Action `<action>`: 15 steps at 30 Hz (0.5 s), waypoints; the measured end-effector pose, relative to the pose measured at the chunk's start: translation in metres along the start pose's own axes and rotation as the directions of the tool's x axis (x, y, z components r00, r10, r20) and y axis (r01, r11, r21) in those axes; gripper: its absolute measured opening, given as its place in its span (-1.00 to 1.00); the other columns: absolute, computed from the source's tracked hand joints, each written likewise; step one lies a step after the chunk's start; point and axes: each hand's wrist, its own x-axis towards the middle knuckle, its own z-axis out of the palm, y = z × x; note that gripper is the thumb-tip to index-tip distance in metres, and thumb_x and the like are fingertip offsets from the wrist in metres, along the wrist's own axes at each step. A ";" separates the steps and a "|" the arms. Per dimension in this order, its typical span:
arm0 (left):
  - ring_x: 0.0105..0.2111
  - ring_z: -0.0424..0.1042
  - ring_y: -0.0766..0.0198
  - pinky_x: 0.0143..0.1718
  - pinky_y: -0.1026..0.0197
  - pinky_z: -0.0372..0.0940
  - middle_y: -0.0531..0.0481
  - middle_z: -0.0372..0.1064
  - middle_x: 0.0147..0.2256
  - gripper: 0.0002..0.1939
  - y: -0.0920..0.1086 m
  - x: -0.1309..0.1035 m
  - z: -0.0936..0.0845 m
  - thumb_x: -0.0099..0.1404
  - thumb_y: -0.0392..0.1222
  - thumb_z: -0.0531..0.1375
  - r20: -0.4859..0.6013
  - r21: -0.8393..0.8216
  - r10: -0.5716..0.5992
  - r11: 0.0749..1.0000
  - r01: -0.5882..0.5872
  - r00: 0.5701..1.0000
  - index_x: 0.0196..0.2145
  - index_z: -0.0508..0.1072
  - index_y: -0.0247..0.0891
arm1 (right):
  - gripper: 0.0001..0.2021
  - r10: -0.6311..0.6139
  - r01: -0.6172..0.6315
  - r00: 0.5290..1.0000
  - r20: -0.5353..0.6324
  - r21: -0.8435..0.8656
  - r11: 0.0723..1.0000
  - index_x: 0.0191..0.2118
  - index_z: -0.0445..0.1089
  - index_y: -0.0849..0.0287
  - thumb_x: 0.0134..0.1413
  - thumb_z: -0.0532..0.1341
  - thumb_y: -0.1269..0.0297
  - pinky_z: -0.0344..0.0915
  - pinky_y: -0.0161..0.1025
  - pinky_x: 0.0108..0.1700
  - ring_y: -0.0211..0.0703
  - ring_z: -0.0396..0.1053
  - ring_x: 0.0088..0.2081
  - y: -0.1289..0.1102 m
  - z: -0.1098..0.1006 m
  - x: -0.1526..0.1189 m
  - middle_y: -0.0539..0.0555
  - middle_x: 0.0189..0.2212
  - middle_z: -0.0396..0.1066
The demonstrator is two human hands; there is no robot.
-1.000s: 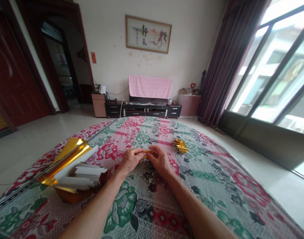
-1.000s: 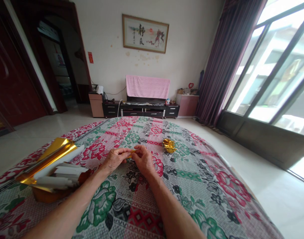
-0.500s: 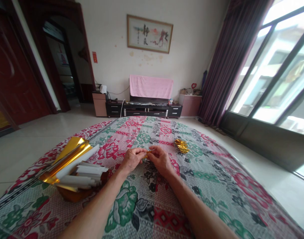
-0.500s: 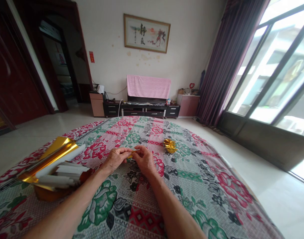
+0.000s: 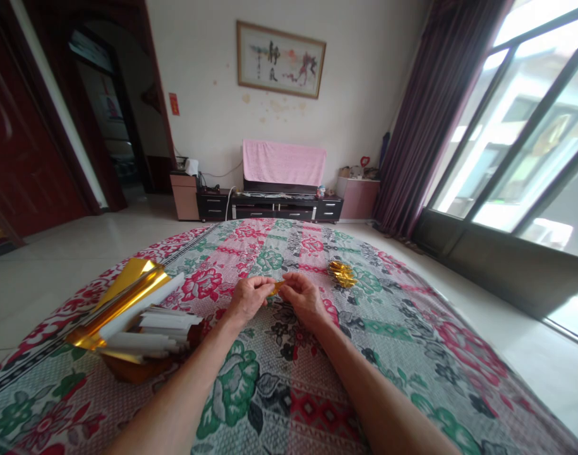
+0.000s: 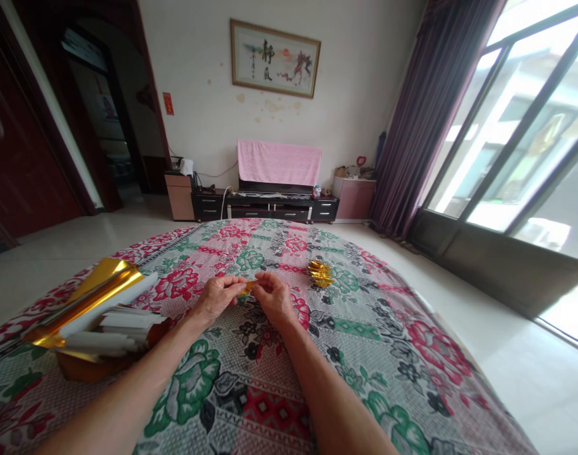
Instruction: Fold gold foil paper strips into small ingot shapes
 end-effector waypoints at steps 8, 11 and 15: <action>-0.67 0.18 0.46 -0.66 0.39 0.09 0.07 0.37 -0.57 -0.70 0.002 -0.001 0.000 -0.03 -0.08 0.21 0.028 -0.011 0.021 1.000 -0.021 0.999 -0.37 0.50 -0.35 | -0.72 0.022 -0.023 1.000 0.016 0.037 0.999 -0.29 0.37 0.20 -0.22 0.29 0.24 0.30 -0.34 -0.38 -0.32 0.35 -0.49 -0.005 0.001 -0.001 -0.04 -0.48 0.41; -0.68 0.16 0.46 -0.67 0.39 0.07 0.08 0.36 -0.58 -0.71 0.000 -0.001 0.000 -0.02 -0.07 0.21 0.026 0.000 0.032 0.999 -0.032 0.999 -0.38 0.50 -0.34 | -0.73 0.038 -0.038 0.999 0.030 0.020 0.999 -0.32 0.40 0.20 -0.22 0.29 0.22 0.29 -0.35 -0.40 -0.32 0.33 -0.51 -0.007 0.001 -0.002 -0.04 -0.52 0.41; -0.71 0.12 0.47 -0.67 0.39 0.05 0.10 0.33 -0.63 -0.71 -0.003 0.000 0.000 0.00 -0.06 0.20 0.035 0.013 0.035 0.999 -0.036 0.999 -0.39 0.50 -0.34 | -0.76 0.045 -0.044 0.998 0.040 -0.023 0.999 -0.35 0.41 0.20 -0.22 0.28 0.21 0.27 -0.36 -0.44 -0.30 0.31 -0.51 -0.009 0.001 -0.002 -0.03 -0.53 0.40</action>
